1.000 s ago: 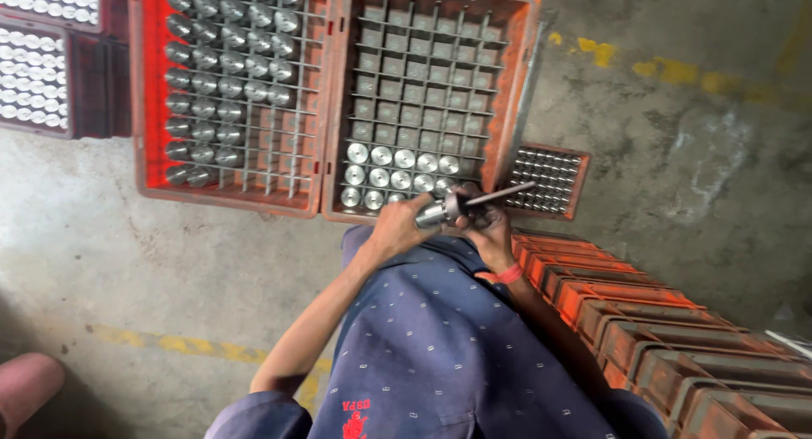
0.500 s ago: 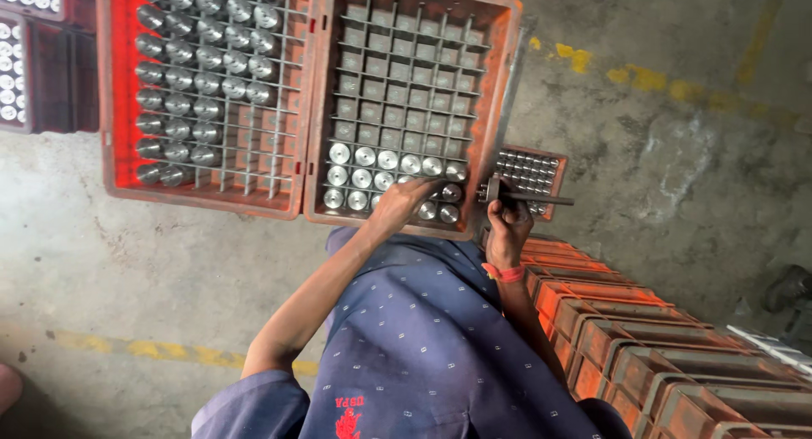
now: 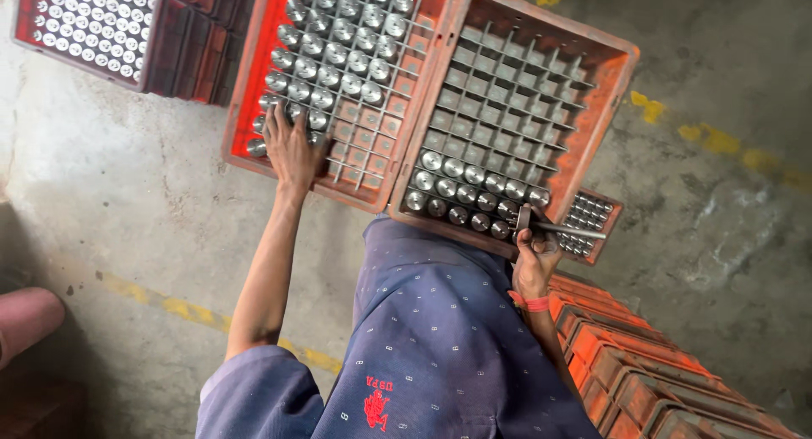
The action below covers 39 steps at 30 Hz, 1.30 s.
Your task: The person repeatedly picks small cylindrical metal parts from a red crate and places them into a brown crate with a grid of compartments. The person uses both hands to transfer the parts one by one, filling the compartments in the brown crate.
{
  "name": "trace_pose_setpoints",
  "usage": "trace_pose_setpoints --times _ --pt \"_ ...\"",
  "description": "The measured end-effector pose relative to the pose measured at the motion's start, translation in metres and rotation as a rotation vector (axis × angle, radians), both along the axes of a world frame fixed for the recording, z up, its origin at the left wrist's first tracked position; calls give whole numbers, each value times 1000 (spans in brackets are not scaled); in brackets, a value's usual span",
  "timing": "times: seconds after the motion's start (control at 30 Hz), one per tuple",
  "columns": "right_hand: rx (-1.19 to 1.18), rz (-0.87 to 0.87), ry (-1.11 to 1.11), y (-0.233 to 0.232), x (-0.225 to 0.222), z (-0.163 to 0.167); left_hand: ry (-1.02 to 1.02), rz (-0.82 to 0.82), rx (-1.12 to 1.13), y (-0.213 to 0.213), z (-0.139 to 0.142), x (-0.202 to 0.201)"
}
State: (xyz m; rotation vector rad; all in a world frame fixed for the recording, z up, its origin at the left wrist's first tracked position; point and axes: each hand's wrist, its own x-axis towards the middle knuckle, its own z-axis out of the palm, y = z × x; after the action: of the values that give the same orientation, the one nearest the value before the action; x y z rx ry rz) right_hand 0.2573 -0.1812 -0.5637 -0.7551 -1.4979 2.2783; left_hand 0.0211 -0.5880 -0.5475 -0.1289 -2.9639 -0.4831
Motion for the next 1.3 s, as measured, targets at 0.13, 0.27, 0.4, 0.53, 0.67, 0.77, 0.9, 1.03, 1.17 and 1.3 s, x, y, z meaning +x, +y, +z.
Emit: trace_pose_setpoints --times 0.13,0.27,0.4,0.53,0.67,0.77,0.9,1.03,1.17,1.3 --pt "58 59 -34 -24 -19 6 3 13 -66 6 -7 -11" --pt "45 128 16 -35 -28 3 -88 -29 76 -8 6 -6" --pt "30 163 5 -41 -26 1 144 -83 565 -34 51 23" --pt "46 221 -28 -60 -32 8 -204 -20 1413 9 63 43" --pt "-91 324 62 -74 -43 26 -657 277 1252 102 38 75" --pt "-19 373 46 -73 -42 47 -475 -69 811 138 34 112" --pt "16 438 11 -61 -32 70 -575 -211 581 162 45 146" --pt "18 478 39 -46 -22 78 -638 -260 523 181 49 155" --pt "244 577 186 -27 -13 74 -594 -414 470 193 42 155" --pt "381 665 176 -8 -14 64 -657 -472 512 197 35 155"
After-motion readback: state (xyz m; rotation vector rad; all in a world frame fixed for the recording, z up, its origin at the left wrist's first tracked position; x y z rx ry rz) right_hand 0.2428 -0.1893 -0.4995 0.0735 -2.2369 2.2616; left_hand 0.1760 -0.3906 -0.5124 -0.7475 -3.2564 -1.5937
